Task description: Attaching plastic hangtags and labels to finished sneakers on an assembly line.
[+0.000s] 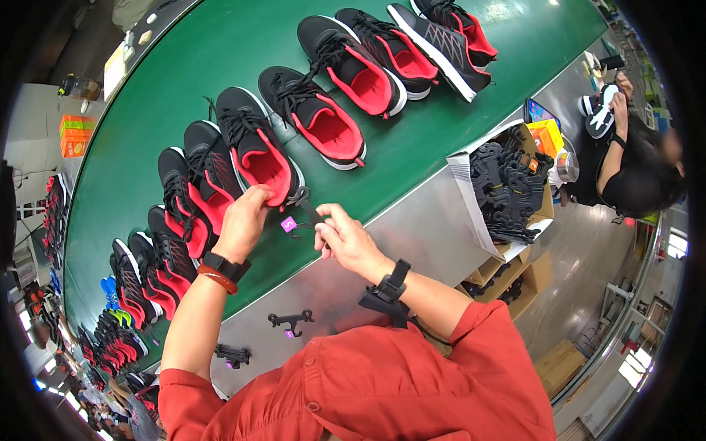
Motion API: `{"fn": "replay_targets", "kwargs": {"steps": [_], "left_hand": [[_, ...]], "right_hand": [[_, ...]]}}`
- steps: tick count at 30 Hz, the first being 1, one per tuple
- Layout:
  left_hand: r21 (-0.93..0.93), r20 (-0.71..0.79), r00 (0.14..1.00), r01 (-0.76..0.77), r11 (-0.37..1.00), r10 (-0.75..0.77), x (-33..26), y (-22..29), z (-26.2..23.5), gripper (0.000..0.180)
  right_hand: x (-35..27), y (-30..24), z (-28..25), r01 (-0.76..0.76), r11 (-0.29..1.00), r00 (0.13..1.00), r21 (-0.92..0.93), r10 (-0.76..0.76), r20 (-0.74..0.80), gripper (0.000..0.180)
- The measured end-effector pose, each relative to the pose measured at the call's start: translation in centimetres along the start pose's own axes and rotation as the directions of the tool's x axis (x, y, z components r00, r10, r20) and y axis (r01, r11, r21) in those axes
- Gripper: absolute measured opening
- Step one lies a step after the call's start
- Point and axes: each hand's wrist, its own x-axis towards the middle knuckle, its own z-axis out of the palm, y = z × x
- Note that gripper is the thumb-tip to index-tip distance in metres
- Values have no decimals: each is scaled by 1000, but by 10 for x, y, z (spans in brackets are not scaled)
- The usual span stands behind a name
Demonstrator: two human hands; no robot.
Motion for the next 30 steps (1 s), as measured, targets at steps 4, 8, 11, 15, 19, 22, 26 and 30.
{"fn": "replay_targets", "kwargs": {"steps": [4, 8, 11, 15, 19, 22, 26, 30], "left_hand": [[15, -23, 1000, 2, 1000, -2, -1, 3, -3, 22], [12, -6, 1000, 29, 1000, -29, 3, 4, -3, 26], [22, -7, 1000, -3, 1000, 3, 5, 4, -5, 20], [89, 27, 1000, -13, 996, 11, 1, -2, -3, 17], [165, 0, 998, -63, 984, 64, -6, -3, 0, 42], [265, 125, 971, -231, 936, 204, -10, 14, 1, 69], [271, 149, 986, -111, 956, 73, -13, 24, 7, 67], [263, 166, 978, 76, 962, -123, -11, 42, 0, 65]], "right_hand": [[6, 10, 21, 41, 998, 995, 46, -37, -88, 23], [2, 32, 36, 31, 986, 994, 165, -13, -107, 24], [5, 36, 42, -5, 988, 998, 152, 15, -66, 25], [12, 17, 40, -89, 996, 987, -29, 92, 129, 25], [41, 11, 9, -65, 987, 938, -144, 110, 328, 39], [47, -5, -12, -66, 984, 902, -167, 130, 411, 37], [50, -35, -36, 501, 666, 866, -553, -378, 328, 20], [66, -85, -92, 532, 134, 740, -836, -553, 382, 30]]}}
